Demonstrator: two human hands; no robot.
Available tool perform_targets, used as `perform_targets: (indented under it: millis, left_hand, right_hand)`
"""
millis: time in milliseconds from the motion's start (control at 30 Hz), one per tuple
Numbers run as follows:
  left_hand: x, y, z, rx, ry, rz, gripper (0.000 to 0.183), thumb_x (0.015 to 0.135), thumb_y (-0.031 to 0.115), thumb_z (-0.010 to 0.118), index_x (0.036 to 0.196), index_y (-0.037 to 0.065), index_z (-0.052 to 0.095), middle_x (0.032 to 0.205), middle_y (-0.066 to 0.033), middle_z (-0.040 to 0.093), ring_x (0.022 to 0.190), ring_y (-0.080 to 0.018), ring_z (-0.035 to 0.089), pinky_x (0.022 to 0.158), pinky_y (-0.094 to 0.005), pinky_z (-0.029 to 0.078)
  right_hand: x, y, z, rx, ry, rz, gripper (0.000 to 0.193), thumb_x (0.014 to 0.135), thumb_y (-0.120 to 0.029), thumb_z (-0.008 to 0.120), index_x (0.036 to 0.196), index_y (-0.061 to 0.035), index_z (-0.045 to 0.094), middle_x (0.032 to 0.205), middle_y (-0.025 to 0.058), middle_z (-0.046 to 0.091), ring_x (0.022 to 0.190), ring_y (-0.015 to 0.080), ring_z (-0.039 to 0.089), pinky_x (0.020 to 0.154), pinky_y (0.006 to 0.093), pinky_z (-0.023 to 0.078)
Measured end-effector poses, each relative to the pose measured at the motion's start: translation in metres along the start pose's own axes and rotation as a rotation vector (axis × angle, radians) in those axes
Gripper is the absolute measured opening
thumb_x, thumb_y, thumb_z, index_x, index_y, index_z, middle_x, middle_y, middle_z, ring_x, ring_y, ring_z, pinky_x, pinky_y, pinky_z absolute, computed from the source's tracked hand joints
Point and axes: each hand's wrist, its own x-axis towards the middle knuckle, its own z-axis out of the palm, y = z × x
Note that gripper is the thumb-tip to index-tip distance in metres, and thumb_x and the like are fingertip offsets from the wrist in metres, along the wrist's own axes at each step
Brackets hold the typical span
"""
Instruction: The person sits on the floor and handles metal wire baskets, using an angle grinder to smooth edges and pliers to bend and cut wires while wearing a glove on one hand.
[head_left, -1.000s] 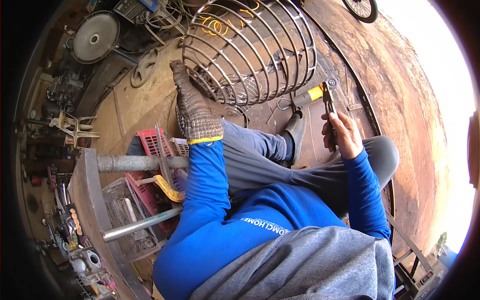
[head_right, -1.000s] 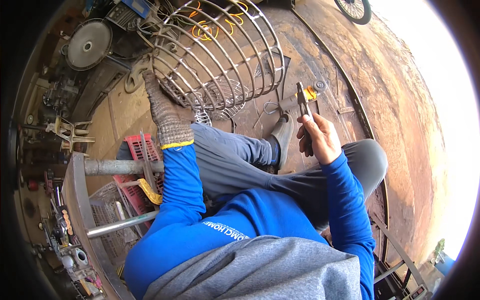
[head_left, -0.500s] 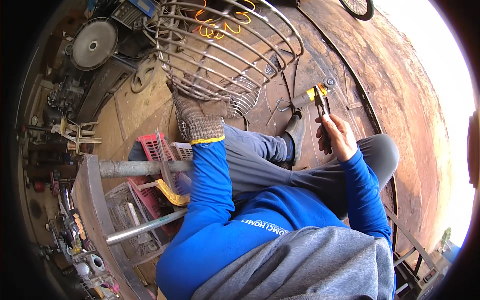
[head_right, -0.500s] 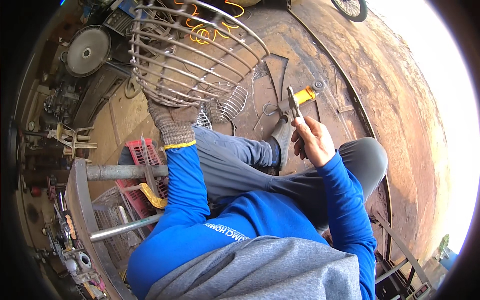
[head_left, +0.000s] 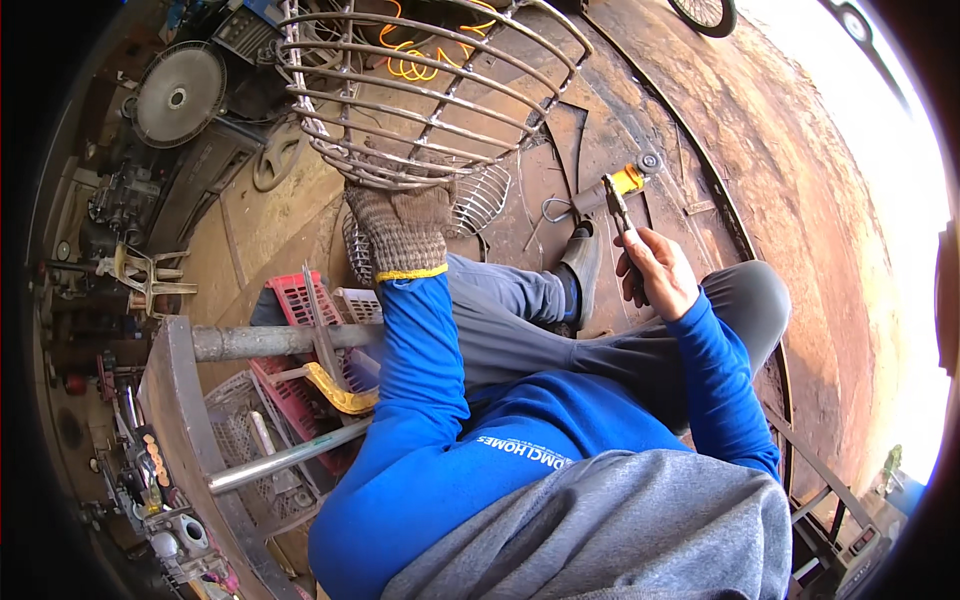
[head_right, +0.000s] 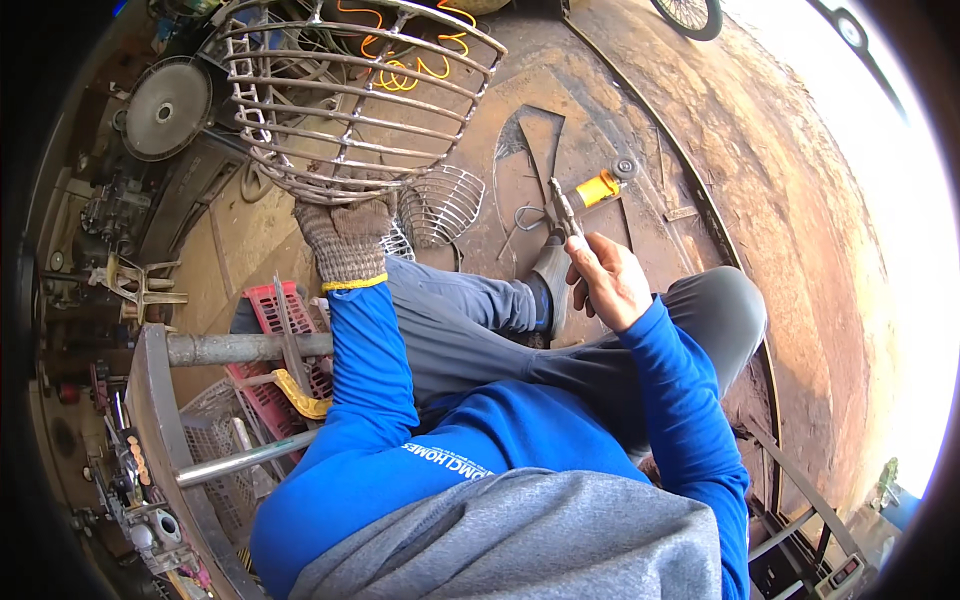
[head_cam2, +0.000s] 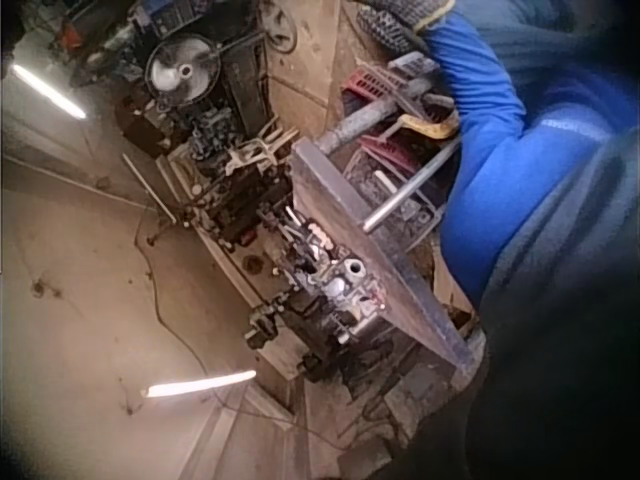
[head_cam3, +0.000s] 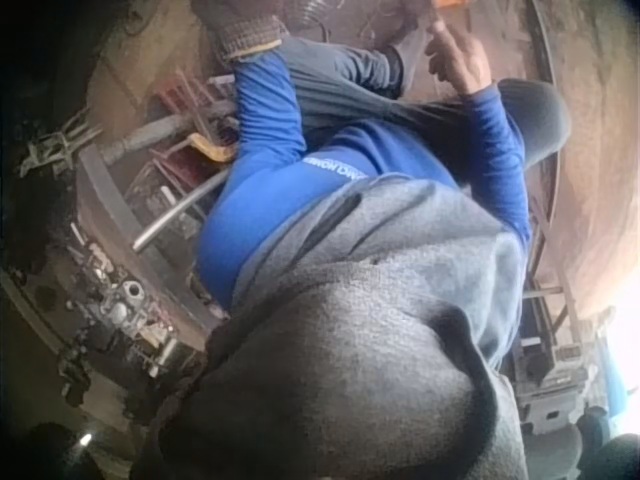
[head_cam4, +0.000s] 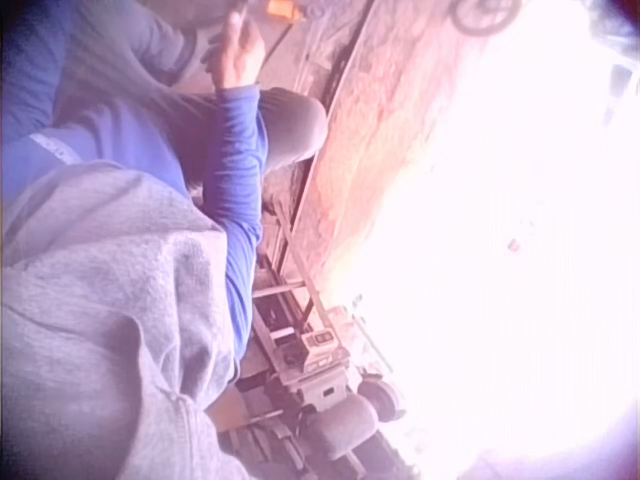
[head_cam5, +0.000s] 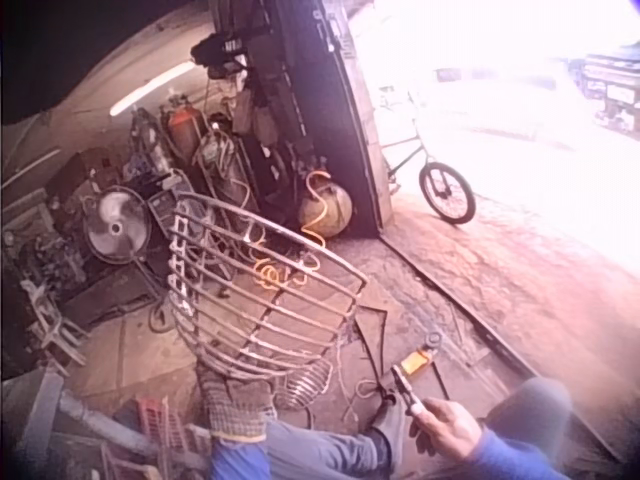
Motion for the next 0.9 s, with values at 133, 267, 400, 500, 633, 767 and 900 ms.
perform_targets:
  millis: [133,267,400,500,633,767,900]
  left_hand:
    - [0.004,-0.002,0.003,0.002,-0.066,-0.025,0.053,0.093,0.053,0.043,0.126,0.016,0.060,0.122,-0.0091,0.063,0.109,-0.0321,0.060,0.090,-0.0576,0.047]
    - [0.004,-0.006,0.009,0.041,0.253,0.059,0.050,0.089,0.054,0.050,0.118,0.017,0.067,0.109,-0.0084,0.071,0.097,-0.0328,0.066,0.079,-0.0621,0.052]
    - [0.003,-0.005,0.013,-0.032,0.267,0.030,0.051,0.089,0.056,0.050,0.118,0.017,0.067,0.112,-0.0085,0.071,0.099,-0.0334,0.066,0.079,-0.0631,0.051]
    - [0.004,-0.003,0.008,0.041,0.256,0.081,0.052,0.090,0.056,0.049,0.118,0.016,0.067,0.114,-0.0085,0.070,0.102,-0.0342,0.065,0.082,-0.0630,0.051]
    - [0.000,0.008,-0.006,-0.133,-0.088,-0.092,0.051,0.093,0.053,0.047,0.123,0.016,0.064,0.123,-0.0090,0.067,0.109,-0.0348,0.062,0.086,-0.0630,0.050]
    - [0.004,-0.001,0.012,0.042,0.223,0.114,0.053,0.094,0.052,0.047,0.129,0.016,0.062,0.128,-0.0109,0.064,0.115,-0.0356,0.060,0.087,-0.0647,0.049]
    - [-0.002,0.005,0.024,0.019,0.142,0.061,0.054,0.093,0.051,0.049,0.132,0.015,0.061,0.130,-0.0127,0.063,0.115,-0.0369,0.060,0.091,-0.0638,0.048]
  right_hand:
    - [0.000,0.002,0.000,-0.027,-0.001,0.008,0.041,0.101,-0.040,0.052,0.090,-0.0004,0.056,0.073,0.0075,0.060,0.051,0.0131,0.058,0.044,0.0276,0.044]
    - [0.000,0.008,0.001,-0.051,-0.007,-0.005,0.042,0.100,-0.040,0.053,0.091,0.0004,0.056,0.074,0.0083,0.061,0.052,0.0136,0.059,0.045,0.0283,0.044]
    - [-0.001,0.005,0.001,-0.098,-0.035,-0.014,0.041,0.101,-0.038,0.052,0.095,0.0021,0.057,0.077,0.0099,0.063,0.054,0.0138,0.060,0.048,0.0288,0.045]
    - [-0.001,0.007,0.004,-0.109,-0.043,-0.065,0.040,0.101,-0.036,0.052,0.100,0.0039,0.057,0.078,0.0100,0.062,0.057,0.0138,0.060,0.051,0.0293,0.046]
    - [-0.002,0.006,0.010,-0.142,-0.074,-0.120,0.040,0.101,-0.034,0.051,0.103,0.0052,0.057,0.078,0.0098,0.061,0.058,0.0136,0.059,0.054,0.0296,0.046]
    - [-0.003,0.006,0.013,-0.182,-0.091,-0.128,0.040,0.101,-0.034,0.050,0.100,0.0047,0.056,0.077,0.0103,0.061,0.059,0.0135,0.059,0.055,0.0299,0.046]
    - [-0.003,0.009,0.012,-0.199,-0.090,-0.139,0.040,0.101,-0.034,0.050,0.098,0.0046,0.056,0.076,0.0105,0.061,0.059,0.0137,0.059,0.055,0.0305,0.046]
